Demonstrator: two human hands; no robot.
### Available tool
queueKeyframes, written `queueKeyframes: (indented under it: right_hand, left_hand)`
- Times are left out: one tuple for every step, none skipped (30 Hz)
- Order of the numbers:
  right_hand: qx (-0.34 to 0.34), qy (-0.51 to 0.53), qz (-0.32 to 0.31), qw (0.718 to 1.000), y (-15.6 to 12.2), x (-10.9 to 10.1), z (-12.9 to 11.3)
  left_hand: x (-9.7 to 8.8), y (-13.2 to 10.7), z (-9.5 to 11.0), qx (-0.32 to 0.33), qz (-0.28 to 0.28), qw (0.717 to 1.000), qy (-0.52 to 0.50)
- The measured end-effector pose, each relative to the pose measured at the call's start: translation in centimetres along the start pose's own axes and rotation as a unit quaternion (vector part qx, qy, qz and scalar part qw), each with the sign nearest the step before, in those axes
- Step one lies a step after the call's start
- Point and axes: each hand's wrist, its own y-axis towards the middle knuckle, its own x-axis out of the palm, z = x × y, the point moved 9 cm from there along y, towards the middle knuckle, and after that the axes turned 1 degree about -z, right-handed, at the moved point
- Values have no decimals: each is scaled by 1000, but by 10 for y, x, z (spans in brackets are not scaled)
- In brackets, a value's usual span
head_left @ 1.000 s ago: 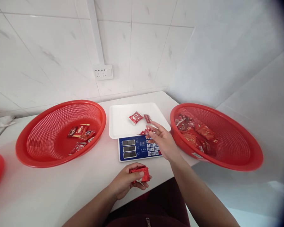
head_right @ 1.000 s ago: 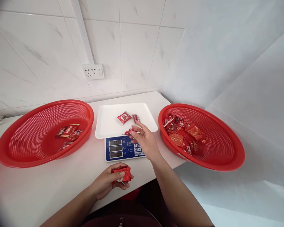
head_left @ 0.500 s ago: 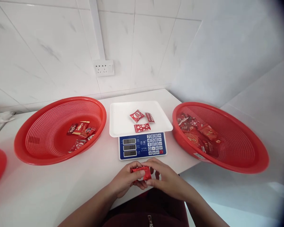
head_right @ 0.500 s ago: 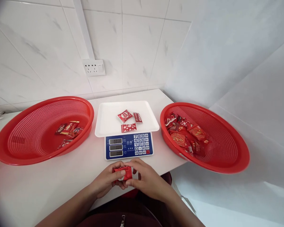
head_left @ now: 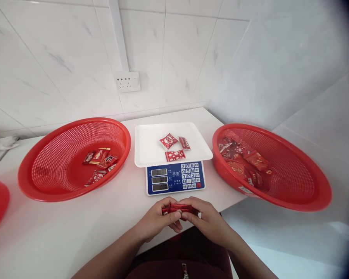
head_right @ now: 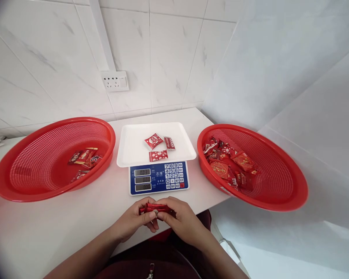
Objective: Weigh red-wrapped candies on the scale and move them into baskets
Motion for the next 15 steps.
queueKeyframes:
  right_hand:
    - [5, 5, 1, 1000, 0, 0, 2]
    - [12, 9, 2, 1000, 0, 0, 3]
    - [17, 13, 1, 1000, 0, 1, 5]
    - [22, 19, 1, 1000, -1, 2, 6]
    - [25, 27, 2, 999, -1, 4, 6]
    - [26, 35, -1, 999, -2, 5, 6]
    - [26, 38, -6, 999, -3, 5, 5]
    - [23, 30, -8, 999, -3, 2, 3]
    - [16, 11, -4, 1000, -4, -4, 1]
    - [7, -15, 11, 1000, -6, -16, -3]
    - [1, -44, 39, 998, -8, -33, -6]
    - [-1, -73, 81, 994, -12, -56, -10]
    - [2, -97, 132, 986, -16, -83, -12]
    - [16, -117, 186, 975, -22, -113, -13]
    - [31, -144, 234, 961, -28, -142, -13]
  left_hand:
    - [-1, 0, 1, 6, 6, 1000, 6]
    - [-2, 0, 2, 12, 9, 1000, 13]
    - [-2, 0, 2, 16, 10, 1000, 20]
    - [-2, 0, 2, 19, 8, 999, 29]
    - [-1, 0, 3, 20, 6, 999, 38]
    - [-1, -1, 3, 21, 5, 999, 49]
    - [-1, -1, 3, 21, 6, 998, 61]
    - [-1, -2, 3, 21, 6, 997, 71]
    - [-1, -2, 3, 19, 7, 997, 77]
    - [-1, -3, 3, 17, 8, 997, 79]
    - [-2, -3, 3, 14, 10, 997, 77]
    - [-2, -3, 3, 11, 13, 997, 73]
    - [-3, -2, 3, 8, 16, 997, 69]
    - [-4, -2, 3, 6, 20, 998, 66]
    - [-4, -2, 4, 4, 23, 998, 66]
